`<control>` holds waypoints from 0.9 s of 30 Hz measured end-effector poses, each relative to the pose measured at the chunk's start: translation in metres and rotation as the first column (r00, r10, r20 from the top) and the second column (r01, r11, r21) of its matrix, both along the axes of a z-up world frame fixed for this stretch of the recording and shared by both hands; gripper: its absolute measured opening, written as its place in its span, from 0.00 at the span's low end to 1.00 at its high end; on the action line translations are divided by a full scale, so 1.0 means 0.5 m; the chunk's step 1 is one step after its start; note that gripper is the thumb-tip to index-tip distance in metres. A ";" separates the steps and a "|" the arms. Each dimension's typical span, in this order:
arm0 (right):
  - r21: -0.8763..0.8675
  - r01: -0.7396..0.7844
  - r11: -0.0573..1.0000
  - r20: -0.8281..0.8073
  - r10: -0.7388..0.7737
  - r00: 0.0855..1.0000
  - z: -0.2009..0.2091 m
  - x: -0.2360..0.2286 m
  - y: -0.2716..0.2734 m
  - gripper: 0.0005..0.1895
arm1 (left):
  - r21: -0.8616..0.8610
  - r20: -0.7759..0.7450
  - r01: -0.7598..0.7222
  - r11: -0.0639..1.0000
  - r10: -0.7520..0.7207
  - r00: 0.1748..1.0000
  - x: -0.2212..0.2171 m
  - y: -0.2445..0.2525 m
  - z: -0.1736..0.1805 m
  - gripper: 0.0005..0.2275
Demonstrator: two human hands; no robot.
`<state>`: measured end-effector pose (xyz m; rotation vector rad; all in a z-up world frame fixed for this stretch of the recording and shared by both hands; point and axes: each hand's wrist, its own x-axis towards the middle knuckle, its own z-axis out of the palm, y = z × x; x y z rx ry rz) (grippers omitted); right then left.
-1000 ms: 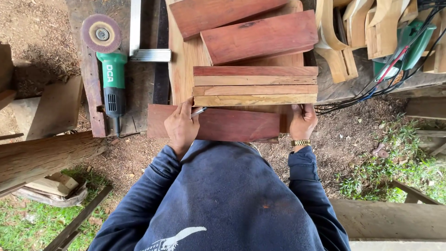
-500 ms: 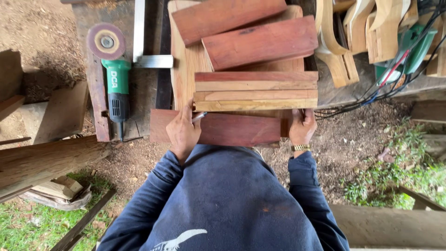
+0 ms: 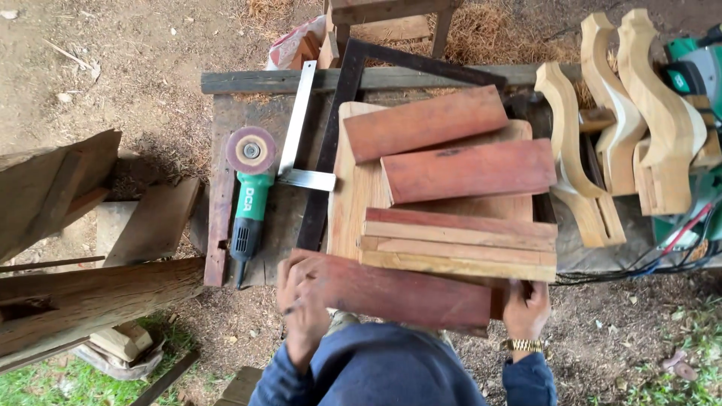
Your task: Organizing and marking wood blocks on a workbench in a workshop area.
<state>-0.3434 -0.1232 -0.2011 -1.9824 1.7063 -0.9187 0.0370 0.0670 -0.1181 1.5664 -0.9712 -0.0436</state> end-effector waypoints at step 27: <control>0.273 0.010 0.962 0.203 -0.068 0.977 -0.005 0.007 -0.010 0.24 | 0.509 0.236 -0.123 0.852 -0.001 0.972 -0.141 -0.083 -0.049 0.40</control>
